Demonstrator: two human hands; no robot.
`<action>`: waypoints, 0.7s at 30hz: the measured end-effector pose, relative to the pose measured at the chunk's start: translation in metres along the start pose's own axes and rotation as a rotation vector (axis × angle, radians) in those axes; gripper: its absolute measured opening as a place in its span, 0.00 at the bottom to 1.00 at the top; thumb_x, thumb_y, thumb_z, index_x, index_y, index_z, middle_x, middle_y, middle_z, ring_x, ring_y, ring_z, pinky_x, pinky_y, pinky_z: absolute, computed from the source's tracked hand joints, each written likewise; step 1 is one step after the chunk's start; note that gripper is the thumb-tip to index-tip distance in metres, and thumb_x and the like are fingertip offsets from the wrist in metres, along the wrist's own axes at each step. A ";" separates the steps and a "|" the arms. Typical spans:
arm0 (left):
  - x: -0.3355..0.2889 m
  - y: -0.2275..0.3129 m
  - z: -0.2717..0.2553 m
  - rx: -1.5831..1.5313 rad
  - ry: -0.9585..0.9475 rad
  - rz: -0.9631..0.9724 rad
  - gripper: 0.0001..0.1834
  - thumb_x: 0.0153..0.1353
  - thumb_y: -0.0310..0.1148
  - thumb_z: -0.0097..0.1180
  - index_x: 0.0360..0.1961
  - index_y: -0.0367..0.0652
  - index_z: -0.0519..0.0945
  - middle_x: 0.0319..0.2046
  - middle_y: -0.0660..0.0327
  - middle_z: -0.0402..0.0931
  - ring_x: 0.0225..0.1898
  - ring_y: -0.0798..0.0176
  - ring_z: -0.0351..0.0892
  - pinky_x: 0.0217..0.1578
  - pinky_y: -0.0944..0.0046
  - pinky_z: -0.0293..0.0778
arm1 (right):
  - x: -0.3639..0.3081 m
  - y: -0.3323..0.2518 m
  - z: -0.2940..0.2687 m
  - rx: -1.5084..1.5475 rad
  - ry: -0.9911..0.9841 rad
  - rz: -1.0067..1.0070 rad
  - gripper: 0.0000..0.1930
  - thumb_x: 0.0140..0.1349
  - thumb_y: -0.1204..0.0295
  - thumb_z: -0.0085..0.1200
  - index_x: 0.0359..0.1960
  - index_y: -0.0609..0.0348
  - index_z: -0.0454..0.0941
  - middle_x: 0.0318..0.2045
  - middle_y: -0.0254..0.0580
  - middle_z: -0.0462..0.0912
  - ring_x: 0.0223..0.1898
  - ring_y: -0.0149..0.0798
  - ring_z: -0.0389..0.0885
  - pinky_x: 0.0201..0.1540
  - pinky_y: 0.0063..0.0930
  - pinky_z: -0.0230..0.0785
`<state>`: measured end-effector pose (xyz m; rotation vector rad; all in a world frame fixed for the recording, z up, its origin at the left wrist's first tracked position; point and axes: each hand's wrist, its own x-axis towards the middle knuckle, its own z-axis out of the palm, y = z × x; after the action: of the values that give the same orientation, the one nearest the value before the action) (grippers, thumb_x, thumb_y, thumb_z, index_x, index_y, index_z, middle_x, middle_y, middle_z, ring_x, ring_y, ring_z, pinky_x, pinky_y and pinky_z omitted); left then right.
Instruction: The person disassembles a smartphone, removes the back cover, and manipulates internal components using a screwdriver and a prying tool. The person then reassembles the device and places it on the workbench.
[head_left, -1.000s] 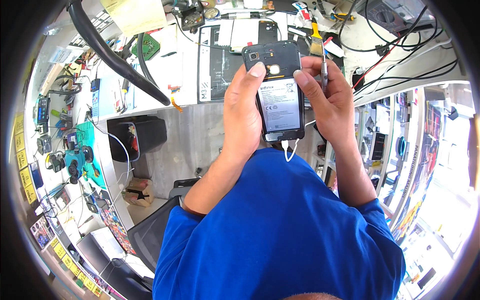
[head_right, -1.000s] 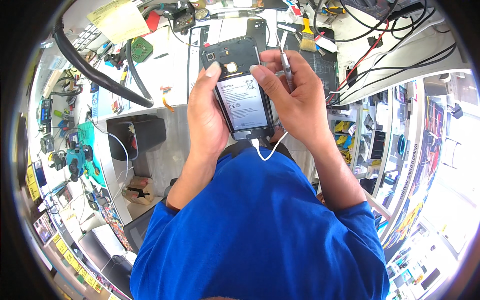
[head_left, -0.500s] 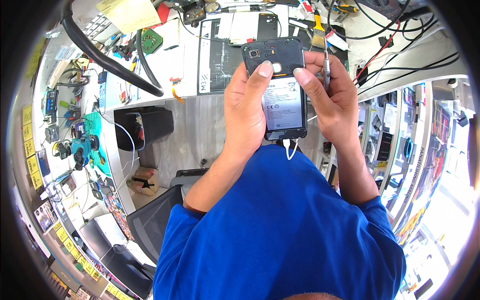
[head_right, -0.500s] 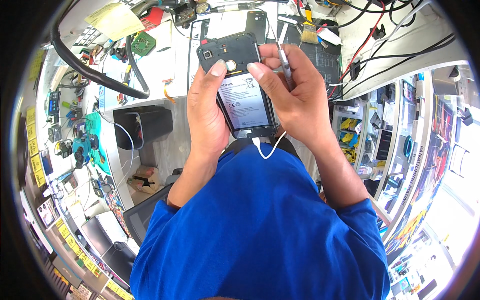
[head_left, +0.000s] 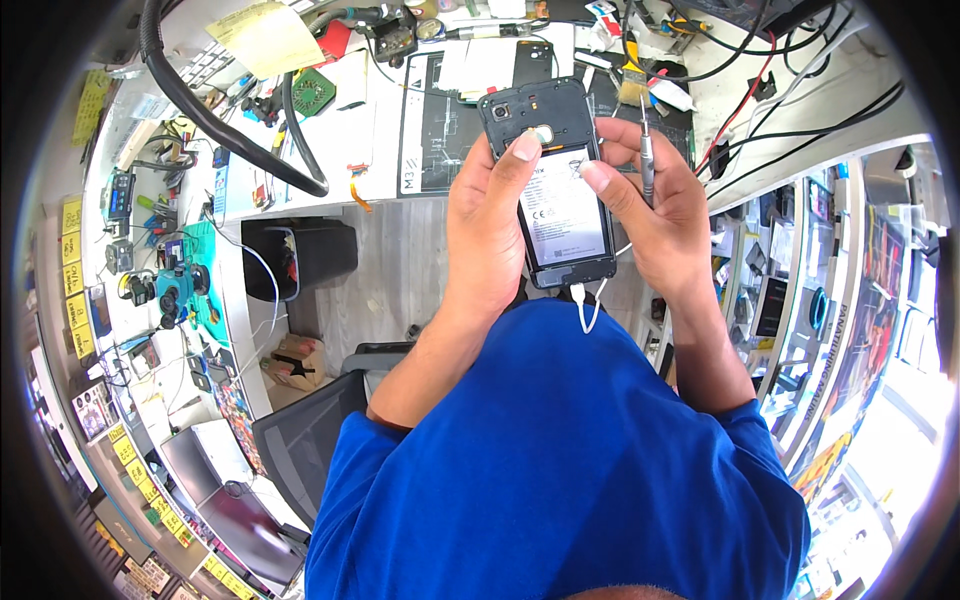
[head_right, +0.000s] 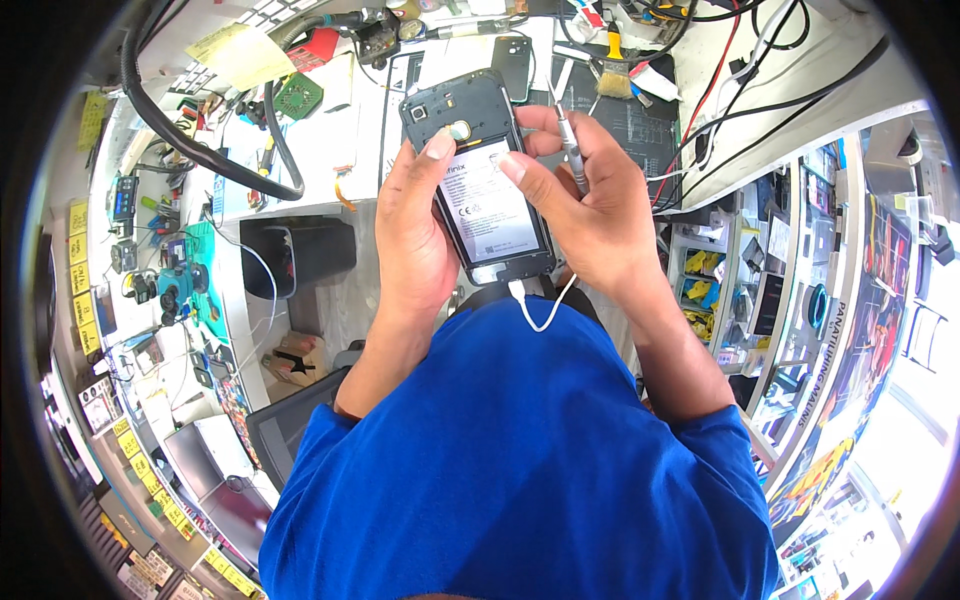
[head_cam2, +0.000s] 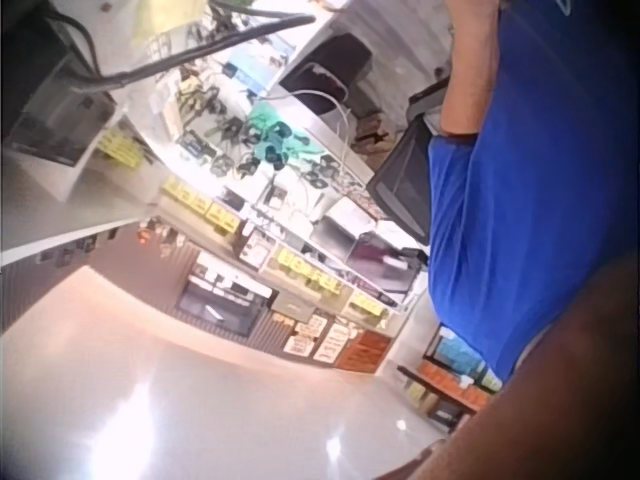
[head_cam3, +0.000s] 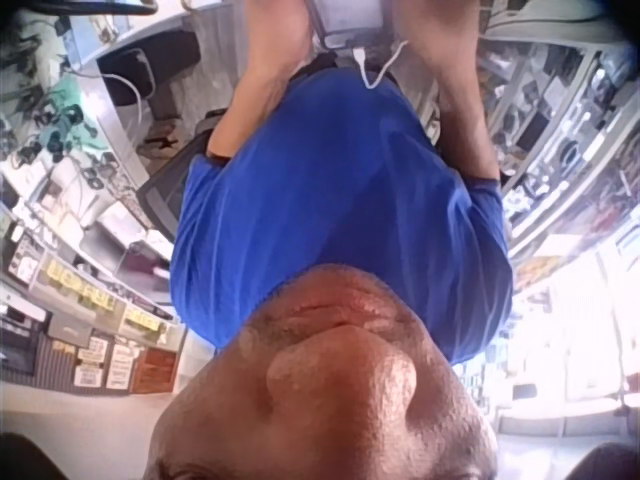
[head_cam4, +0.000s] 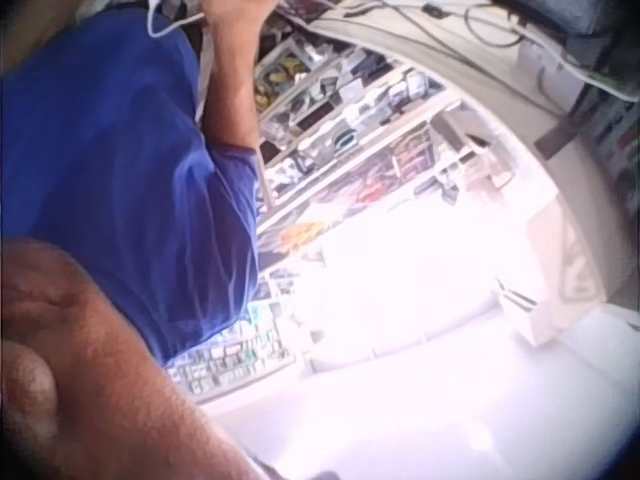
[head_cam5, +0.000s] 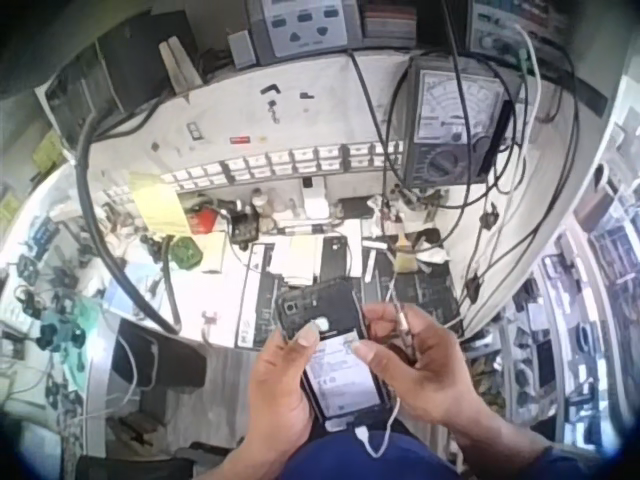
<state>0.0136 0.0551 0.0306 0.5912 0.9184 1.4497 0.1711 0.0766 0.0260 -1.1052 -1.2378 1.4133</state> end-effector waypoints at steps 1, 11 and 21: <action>0.000 0.000 0.002 0.013 0.006 0.001 0.18 0.75 0.40 0.57 0.58 0.40 0.77 0.49 0.63 0.82 0.48 0.73 0.80 0.50 0.68 0.76 | 0.000 -0.001 -0.001 0.002 -0.006 -0.001 0.20 0.68 0.75 0.64 0.61 0.60 0.76 0.43 0.31 0.78 0.44 0.21 0.78 0.44 0.16 0.72; 0.001 -0.008 0.010 0.040 0.025 0.049 0.17 0.73 0.41 0.59 0.56 0.42 0.79 0.47 0.63 0.83 0.46 0.73 0.80 0.49 0.68 0.76 | -0.004 -0.001 -0.004 -0.058 0.028 -0.034 0.20 0.66 0.73 0.66 0.58 0.61 0.78 0.41 0.30 0.79 0.38 0.19 0.75 0.36 0.15 0.70; 0.004 -0.012 0.012 0.080 0.054 0.076 0.16 0.73 0.38 0.60 0.56 0.41 0.79 0.47 0.63 0.83 0.47 0.73 0.80 0.50 0.67 0.76 | 0.002 0.011 -0.005 -0.024 0.031 -0.061 0.20 0.66 0.71 0.67 0.59 0.58 0.79 0.39 0.28 0.80 0.32 0.17 0.72 0.30 0.15 0.65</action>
<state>0.0299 0.0604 0.0268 0.6553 1.0099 1.5088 0.1752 0.0787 0.0147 -1.0929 -1.2586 1.3338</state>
